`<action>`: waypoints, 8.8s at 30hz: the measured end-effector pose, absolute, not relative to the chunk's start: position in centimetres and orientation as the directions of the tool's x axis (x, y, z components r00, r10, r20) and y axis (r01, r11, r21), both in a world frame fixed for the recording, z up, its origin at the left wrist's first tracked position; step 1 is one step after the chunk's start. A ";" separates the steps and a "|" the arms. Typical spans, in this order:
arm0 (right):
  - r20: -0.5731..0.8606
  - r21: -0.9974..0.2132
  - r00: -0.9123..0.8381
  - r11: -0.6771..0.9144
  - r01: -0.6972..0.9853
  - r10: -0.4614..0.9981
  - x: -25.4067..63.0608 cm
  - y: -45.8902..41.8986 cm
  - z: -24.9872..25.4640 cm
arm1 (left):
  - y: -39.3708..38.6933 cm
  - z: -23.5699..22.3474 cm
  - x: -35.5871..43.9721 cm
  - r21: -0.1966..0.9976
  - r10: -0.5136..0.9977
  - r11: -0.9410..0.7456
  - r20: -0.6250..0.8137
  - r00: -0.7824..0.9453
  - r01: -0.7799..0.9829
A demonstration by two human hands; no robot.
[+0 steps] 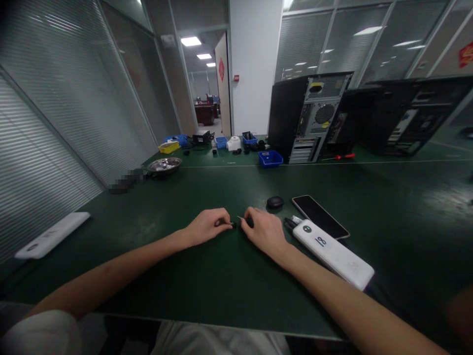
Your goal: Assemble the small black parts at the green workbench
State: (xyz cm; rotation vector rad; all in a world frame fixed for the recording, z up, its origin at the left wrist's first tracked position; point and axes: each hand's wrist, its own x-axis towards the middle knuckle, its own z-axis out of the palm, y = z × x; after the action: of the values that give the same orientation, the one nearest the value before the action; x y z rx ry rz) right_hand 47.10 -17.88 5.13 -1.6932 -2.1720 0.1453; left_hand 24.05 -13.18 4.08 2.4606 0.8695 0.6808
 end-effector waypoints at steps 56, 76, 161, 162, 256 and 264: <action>0.214 -0.240 -0.291 0.339 0.910 0.932 47.3 -17.5 4.6 | -13.5 4.1 24.1 0.547 0.665 -0.706 0.291 0.688 0.450; 0.210 -0.293 -0.234 0.289 0.911 0.949 47.3 -17.2 4.6 | -9.7 3.7 21.2 0.448 0.631 -0.756 0.304 0.714 0.478; 0.204 -0.329 -0.259 0.315 0.890 0.944 47.3 -17.3 4.6 | 1.2 0.4 -0.8 0.226 0.833 0.141 0.499 -0.238 0.964; 0.208 -0.325 -0.257 0.314 0.892 0.944 47.3 -17.3 4.6 | 1.2 0.4 -0.8 0.233 0.832 0.138 0.500 -0.240 0.963; 0.297 -0.409 -0.235 0.346 0.845 0.925 47.4 -17.3 4.4 | -9.6 3.7 23.9 0.690 0.639 -0.640 0.233 0.733 0.339; 0.267 -0.380 -0.251 0.341 0.860 0.930 47.2 -17.2 4.3 | -10.0 4.0 23.7 0.639 0.593 -0.704 0.291 0.751 0.310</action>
State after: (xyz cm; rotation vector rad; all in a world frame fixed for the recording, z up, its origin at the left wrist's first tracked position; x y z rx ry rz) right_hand 47.22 -17.25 4.29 -1.5674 -2.1701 0.2149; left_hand 23.71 -9.95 4.02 2.3755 0.6772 0.6556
